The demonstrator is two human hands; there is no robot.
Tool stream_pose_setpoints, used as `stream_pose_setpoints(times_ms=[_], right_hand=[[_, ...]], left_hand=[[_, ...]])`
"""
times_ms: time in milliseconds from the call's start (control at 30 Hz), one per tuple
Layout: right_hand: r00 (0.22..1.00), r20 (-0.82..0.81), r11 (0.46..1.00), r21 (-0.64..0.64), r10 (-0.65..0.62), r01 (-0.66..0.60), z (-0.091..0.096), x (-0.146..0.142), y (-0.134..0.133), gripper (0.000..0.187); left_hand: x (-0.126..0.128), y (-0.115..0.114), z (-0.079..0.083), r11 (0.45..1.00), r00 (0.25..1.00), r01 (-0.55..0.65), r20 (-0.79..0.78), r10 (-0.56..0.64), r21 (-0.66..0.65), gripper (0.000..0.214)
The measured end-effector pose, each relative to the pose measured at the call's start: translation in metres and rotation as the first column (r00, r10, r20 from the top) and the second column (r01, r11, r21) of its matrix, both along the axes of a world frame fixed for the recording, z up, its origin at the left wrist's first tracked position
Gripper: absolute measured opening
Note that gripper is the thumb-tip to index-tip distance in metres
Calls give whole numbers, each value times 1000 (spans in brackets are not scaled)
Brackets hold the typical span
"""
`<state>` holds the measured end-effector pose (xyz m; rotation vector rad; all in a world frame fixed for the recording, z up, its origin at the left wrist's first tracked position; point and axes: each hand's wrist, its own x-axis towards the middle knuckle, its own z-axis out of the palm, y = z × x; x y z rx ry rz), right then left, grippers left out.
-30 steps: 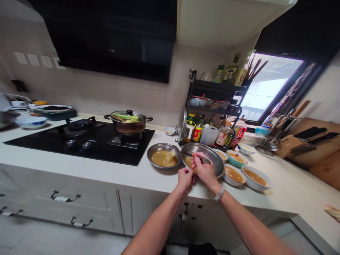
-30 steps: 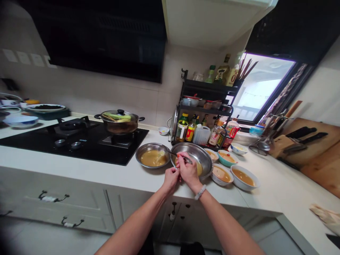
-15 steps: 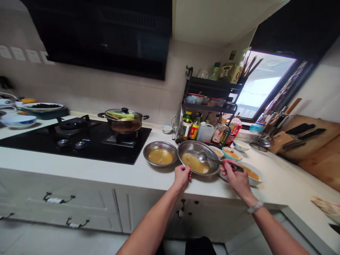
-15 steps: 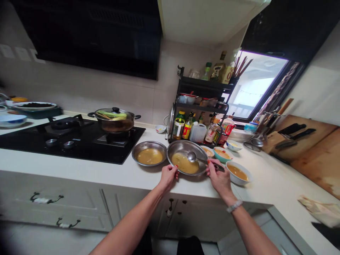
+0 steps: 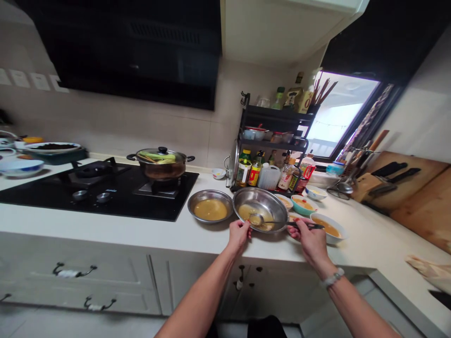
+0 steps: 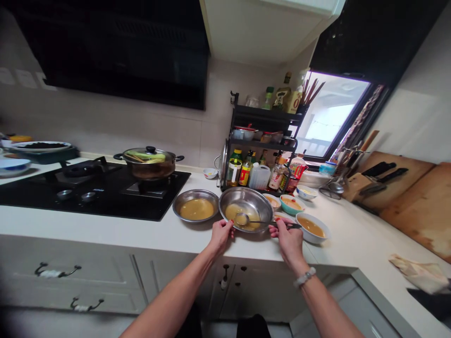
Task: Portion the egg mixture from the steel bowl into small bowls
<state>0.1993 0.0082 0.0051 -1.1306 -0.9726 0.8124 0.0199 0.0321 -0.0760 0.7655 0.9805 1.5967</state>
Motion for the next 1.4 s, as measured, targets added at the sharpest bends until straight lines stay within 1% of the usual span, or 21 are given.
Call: stream_pose_setpoints(times_ms=[200, 400, 533, 633, 733, 867, 1000, 1067, 1133, 1233, 1300, 1367, 1400], right_hand=[[995, -92, 1000, 5, 27, -27, 8, -2, 1, 26], [992, -122, 1000, 15, 9, -8, 11, -3, 7, 26], [993, -112, 999, 31, 31, -27, 19, -8, 10, 22], [991, -121, 998, 37, 60, -56, 28, -19, 11, 20], [987, -128, 994, 64, 96, -88, 35, -35, 13, 19], [985, -103, 988, 86, 136, -127, 38, -62, 20, 20], [984, -39, 981, 101, 171, -167, 33, -90, 27, 25], [978, 46, 969, 133, 202, -207, 28, -101, 26, 28], [953, 176, 946, 174, 244, -275, 24, -108, 22, 31], [878, 380, 894, 219, 291, -391, 19, -110, 12, 28], [837, 466, 859, 262, 287, -440, 17, -106, 7, 24], [837, 486, 844, 313, 252, -436, 17, -99, 4, 20], [852, 472, 850, 330, 227, -410, 17, -94, 4, 20]], left_hand=[[0, 1, -1, 1000, 1000, 3, 7, -3, -2, 29], [0, 1, -2, 1000, 1000, -3, 11, 3, -12, 29], [0, 0, -1, 1000, 1000, 1, 14, 0, -16, 30], [0, 0, 1, 1000, 1000, -2, 13, 2, -17, 31], [0, -1, 2, 1000, 1000, -6, 8, 6, -23, 31], [0, -2, 3, 1000, 1000, -4, 1, 4, -27, 29], [1, 0, 2, 999, 1000, -8, -12, 8, -42, 29], [2, 0, 1, 999, 1000, -12, -9, 12, -39, 29], [1, 1, 1, 999, 1000, -12, -6, 12, -33, 28], [1, 1, 1, 1000, 1000, 2, -20, -2, -16, 28], [1, 1, 1, 1000, 1000, 3, -27, -3, -4, 28], [1, 1, 0, 1000, 1000, -5, -24, 5, -2, 28], [1, 1, -1, 1000, 1000, -9, -19, 9, -3, 28]])
